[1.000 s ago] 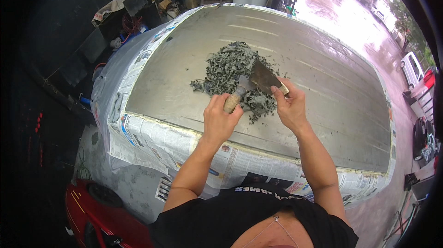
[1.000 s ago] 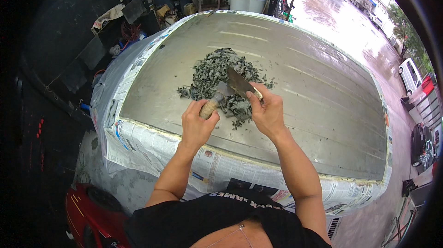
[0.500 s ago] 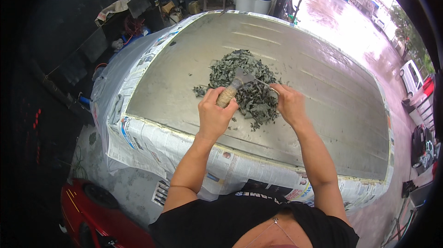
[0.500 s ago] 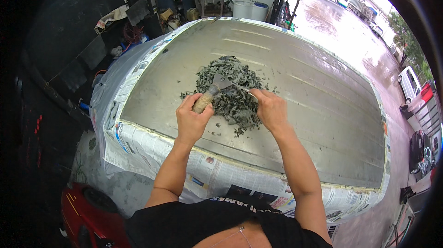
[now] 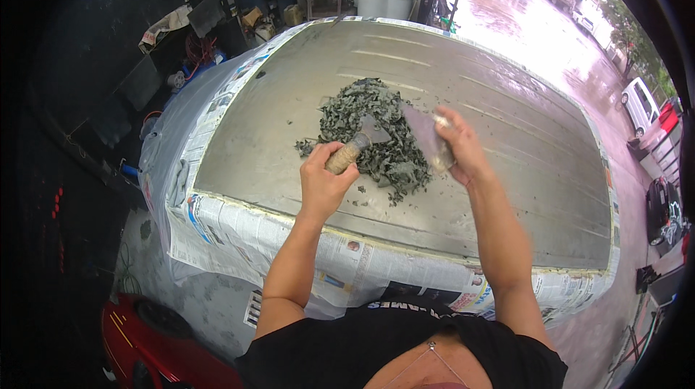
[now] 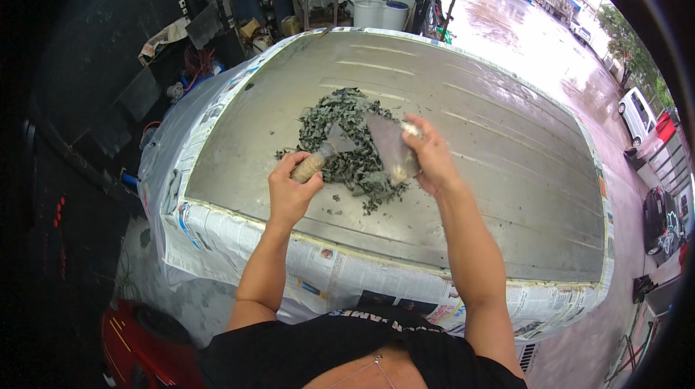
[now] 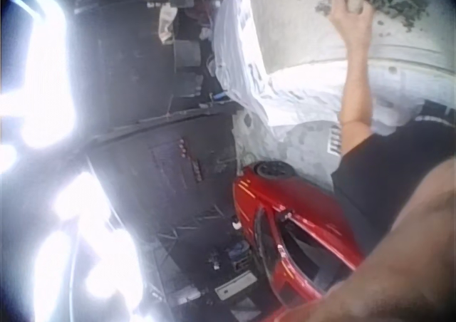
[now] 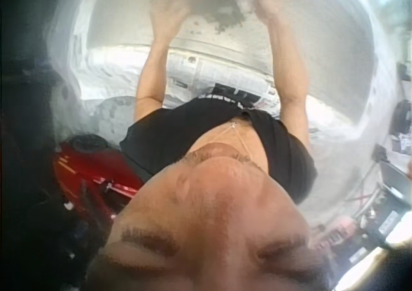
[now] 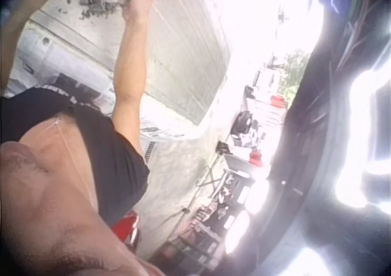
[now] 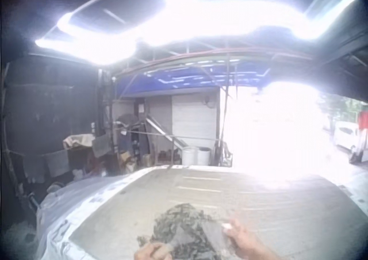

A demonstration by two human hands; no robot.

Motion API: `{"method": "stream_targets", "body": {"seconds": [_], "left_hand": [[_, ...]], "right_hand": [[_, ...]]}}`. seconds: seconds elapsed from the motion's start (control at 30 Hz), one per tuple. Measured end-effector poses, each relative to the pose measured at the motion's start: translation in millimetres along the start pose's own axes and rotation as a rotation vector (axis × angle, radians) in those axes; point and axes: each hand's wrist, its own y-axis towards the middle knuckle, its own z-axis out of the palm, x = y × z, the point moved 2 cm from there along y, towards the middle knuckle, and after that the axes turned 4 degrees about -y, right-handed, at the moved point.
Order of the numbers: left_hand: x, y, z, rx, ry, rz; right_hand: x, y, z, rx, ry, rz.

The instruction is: The person scrapes the hood of a red car using a scraper and a putty knife. They repeatedly remove flakes of old paint or filler from the surface, gathering them into a pile on the hood.

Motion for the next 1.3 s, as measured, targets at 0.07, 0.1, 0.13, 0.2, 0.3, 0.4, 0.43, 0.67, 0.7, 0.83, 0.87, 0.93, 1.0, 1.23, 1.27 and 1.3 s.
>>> {"method": "stream_targets", "body": {"seconds": [0.07,0.1,0.13,0.2,0.3,0.4,0.43,0.67,0.7,0.83,0.87,0.93,1.0,1.23,1.27,1.3], "left_hand": [[-2,-5,3,-0.017,-0.005,0.026],[-2,-7,5,-0.025,-0.006,0.035],[-3,-8,6,-0.037,-0.006,0.043],[-4,-10,8,-0.056,-0.009,0.06],[1,-16,10,-0.074,0.011,0.091],[3,-20,13,-0.062,-0.022,0.077],[4,-22,14,-0.05,-0.042,0.063],[2,-30,16,-0.01,-0.18,-0.066],[2,-31,12,-0.019,-0.179,-0.081],[8,-25,-2,-0.022,0.058,-0.043],[9,-24,-4,-0.024,0.12,-0.033],[8,-22,-5,-0.023,0.208,-0.01],[7,-20,-6,-0.016,0.27,0.017],[-9,-20,-16,0.022,0.328,0.019],[-8,-21,-18,0.014,0.326,-0.008],[-5,-23,-21,0.003,0.327,-0.039]], "right_hand": [[-22,-6,3,0.123,0.015,0.129],[-26,-6,5,0.114,0.04,0.145],[-30,-7,8,0.104,0.065,0.162],[-35,-9,10,0.092,0.085,0.193],[-37,-10,12,0.1,0.065,0.237],[-41,-8,14,0.08,0.05,0.274],[-46,-1,16,0.05,0.048,0.279],[-54,79,-30,-0.567,-0.495,-0.268],[-45,77,-29,-0.525,-0.498,-0.317],[18,34,-6,-0.275,-0.69,-0.418],[32,19,3,-0.191,-0.777,-0.421],[45,-4,17,0.017,-0.925,-0.432],[49,-19,32,0.172,-1.018,-0.407],[24,-2,62,0.184,-1.169,-0.372],[16,10,55,0.113,-1.185,-0.402],[9,21,49,0.048,-1.199,-0.432]]}}
